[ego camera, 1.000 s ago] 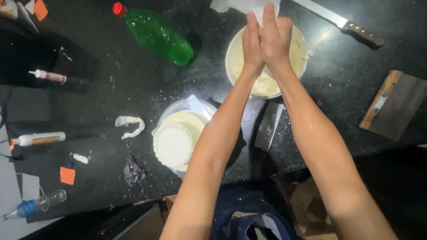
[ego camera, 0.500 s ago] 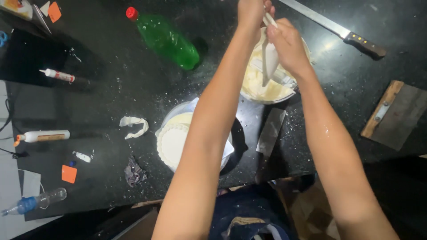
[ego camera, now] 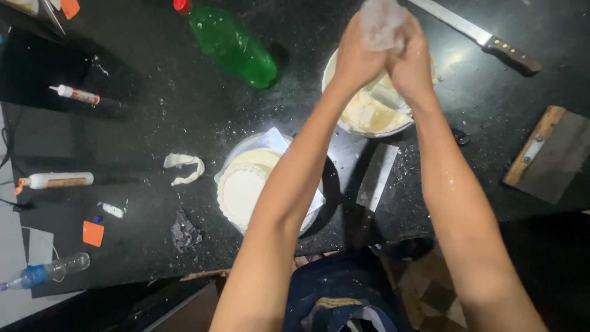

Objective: The person pipes white cream rosettes with a piping bag onto a metal piping nail, then places each finished rosette onto a frosted cake on a turntable. They periodically cut the piping bag tip with scissors, refill cream from a bucket, and switch piping nail attachments while working.

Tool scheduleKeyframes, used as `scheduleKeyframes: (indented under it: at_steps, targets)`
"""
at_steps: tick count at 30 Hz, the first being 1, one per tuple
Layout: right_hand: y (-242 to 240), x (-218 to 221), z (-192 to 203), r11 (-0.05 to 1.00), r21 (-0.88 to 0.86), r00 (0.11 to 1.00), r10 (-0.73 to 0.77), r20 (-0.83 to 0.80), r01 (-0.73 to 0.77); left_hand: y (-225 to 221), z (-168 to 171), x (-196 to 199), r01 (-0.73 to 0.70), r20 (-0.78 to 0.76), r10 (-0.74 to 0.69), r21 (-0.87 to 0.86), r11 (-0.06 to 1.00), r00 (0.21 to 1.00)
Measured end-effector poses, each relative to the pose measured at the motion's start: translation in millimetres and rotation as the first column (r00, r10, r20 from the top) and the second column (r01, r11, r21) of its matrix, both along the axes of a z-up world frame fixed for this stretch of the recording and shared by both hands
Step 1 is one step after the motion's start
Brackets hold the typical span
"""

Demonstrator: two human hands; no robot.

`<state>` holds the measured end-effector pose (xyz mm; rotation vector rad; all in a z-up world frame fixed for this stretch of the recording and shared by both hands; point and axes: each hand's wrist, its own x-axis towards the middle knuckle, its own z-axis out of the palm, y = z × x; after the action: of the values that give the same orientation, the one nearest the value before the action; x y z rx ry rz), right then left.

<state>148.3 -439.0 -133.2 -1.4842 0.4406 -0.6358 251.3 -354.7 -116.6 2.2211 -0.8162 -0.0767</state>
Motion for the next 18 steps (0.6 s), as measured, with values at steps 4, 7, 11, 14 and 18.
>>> scheduleKeyframes:
  at_steps: [4,7,11,14,18]
  targets:
    - [-17,16,-48,0.869,0.476,0.926,-0.062,0.374,-0.134,6,2,22,0.418,0.044,-0.417,-0.183,0.89,0.908]
    - [-17,9,-35,0.793,0.589,0.93,-0.085,0.357,-0.153,10,-7,35,0.531,-0.237,-0.585,-0.257,0.808,0.776]
    - [-31,4,-26,0.752,0.608,0.936,0.036,0.349,-0.256,11,30,22,0.503,-0.559,-0.47,-0.106,0.858,0.683]
    - [-13,3,20,0.898,0.432,0.991,0.036,0.132,-0.09,10,28,2,0.414,-0.208,-0.395,0.054,0.909,0.895]
    - [-4,11,5,0.793,0.594,0.96,-0.252,0.122,0.132,6,15,-30,0.229,0.149,-0.247,0.13,0.965,0.957]
